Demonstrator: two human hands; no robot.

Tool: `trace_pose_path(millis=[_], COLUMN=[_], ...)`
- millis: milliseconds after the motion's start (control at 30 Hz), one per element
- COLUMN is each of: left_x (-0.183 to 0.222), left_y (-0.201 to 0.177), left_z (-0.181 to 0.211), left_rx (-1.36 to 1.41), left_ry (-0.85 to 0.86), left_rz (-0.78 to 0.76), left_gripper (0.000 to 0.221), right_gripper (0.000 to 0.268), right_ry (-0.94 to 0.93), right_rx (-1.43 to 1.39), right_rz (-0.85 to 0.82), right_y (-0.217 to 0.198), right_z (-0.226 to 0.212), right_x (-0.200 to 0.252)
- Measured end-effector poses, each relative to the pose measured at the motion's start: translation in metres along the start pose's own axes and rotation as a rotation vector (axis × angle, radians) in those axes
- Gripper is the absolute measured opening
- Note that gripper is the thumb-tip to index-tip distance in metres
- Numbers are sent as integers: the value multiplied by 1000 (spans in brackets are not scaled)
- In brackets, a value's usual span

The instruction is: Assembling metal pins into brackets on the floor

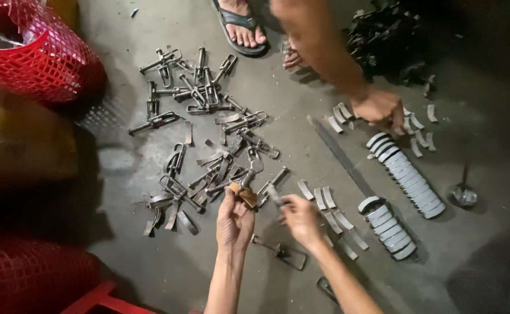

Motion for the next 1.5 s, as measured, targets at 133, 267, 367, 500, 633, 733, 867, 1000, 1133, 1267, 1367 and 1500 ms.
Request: trace_pose_path(millis=[133, 267, 367, 500, 633, 733, 867, 1000, 1133, 1267, 1367, 1500], left_x=[0, -5, 8, 15, 20, 26, 24, 39, 45, 18, 38, 36], left_y=[2, 3, 23, 27, 28, 32, 25, 38, 42, 3, 34, 32], left_z=[-13, -29, -30, -31, -36, -38, -41, -42, -40, -53, -45, -54], left_rx=[54, 58, 2, 48, 56, 48, 25, -17, -69, -132, -106, -49], left_ry=[-70, -144, -140, -169, -190, -206, -203, -201, -181, -57, -92, -132], left_rz=[-113, -188, -233, -222, -260, -286, -303, -395, -388, -180, -181, -168], left_gripper=[24, 25, 25, 25, 17, 20, 19, 20, 22, 18, 17, 15], right_gripper=[29, 24, 28, 29, 26, 25, 25, 24, 23, 19, 17, 16], right_ry=[-297, -639, -714, -666, -686, -717, -766, -825, -810, -896, -924, -784], right_rx=[18, 20, -34, -8, -69, -45, -11, 61, 81, -119, -239, -147], right_rz=[305, 402, 379, 405, 420, 422, 434, 422, 357, 243, 193, 337], right_y=[-62, -72, -68, -58, -59, -60, -60, -61, -63, -80, -84, -81], right_z=[-51, -95, -127, -116, -123, -126, -132, -152, -151, -148, -197, -178], right_x=[61, 106, 128, 123, 128, 131, 129, 139, 136, 126, 145, 125])
Point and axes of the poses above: each hand's wrist, its own x-axis away from the middle knuckle, its own y-axis out of the palm, z = x × y, the point moved 2 cm from there along -x, towards the middle knuckle, and after that the axes turned 5 degrees about -x, right-handed, at the moved point
